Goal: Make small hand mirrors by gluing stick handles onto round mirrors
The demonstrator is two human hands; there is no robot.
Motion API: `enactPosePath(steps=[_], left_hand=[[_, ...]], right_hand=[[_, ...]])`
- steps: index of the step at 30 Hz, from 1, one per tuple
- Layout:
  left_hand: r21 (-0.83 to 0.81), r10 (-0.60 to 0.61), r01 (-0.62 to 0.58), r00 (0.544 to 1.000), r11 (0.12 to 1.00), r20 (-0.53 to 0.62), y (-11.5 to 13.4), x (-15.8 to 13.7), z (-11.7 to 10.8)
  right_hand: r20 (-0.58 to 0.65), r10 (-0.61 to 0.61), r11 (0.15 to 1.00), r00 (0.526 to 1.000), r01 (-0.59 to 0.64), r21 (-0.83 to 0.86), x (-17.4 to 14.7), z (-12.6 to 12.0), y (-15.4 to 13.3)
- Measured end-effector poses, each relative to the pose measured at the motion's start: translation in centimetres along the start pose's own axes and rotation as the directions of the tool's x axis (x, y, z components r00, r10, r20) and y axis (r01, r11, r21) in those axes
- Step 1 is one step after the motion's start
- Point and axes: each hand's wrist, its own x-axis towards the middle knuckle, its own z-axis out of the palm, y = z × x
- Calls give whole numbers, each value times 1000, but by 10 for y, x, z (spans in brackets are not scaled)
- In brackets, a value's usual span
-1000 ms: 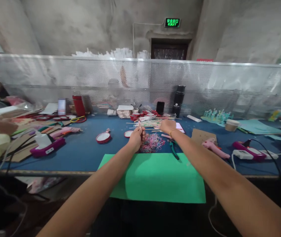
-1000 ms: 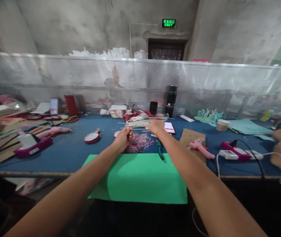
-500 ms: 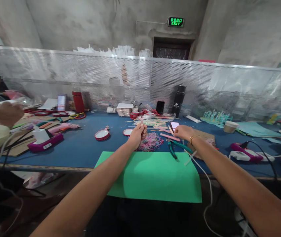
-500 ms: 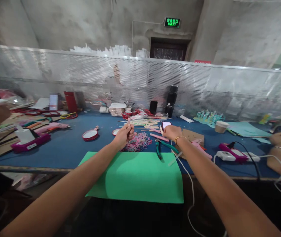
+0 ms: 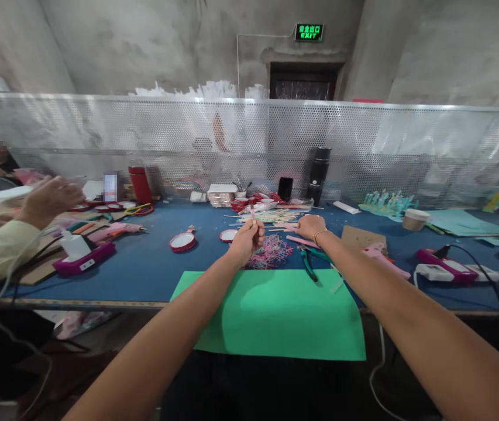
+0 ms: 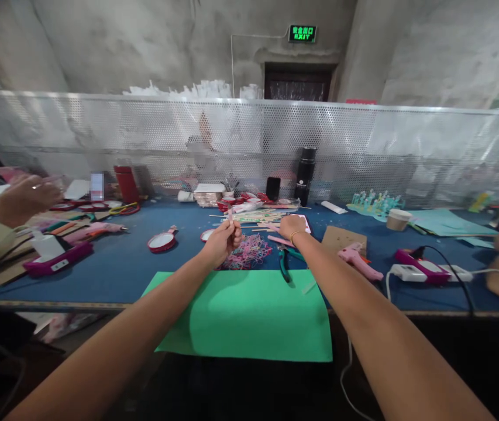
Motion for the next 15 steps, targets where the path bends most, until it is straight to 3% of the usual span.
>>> enactPosePath(steps=[5, 9, 15], left_hand=[[10, -17, 17, 1000, 1000, -25, 2, -2, 2], [41, 1, 1, 999, 999, -47, 0, -1, 0], [59, 3, 0, 998, 998, -58, 1, -2, 1]], right_hand=[[-20, -7, 1000, 1000, 7, -26, -4, -7, 7], [110, -34, 999, 993, 34, 5, -13, -24, 21], [-16, 51, 999, 999, -51, -3, -13, -14, 19]])
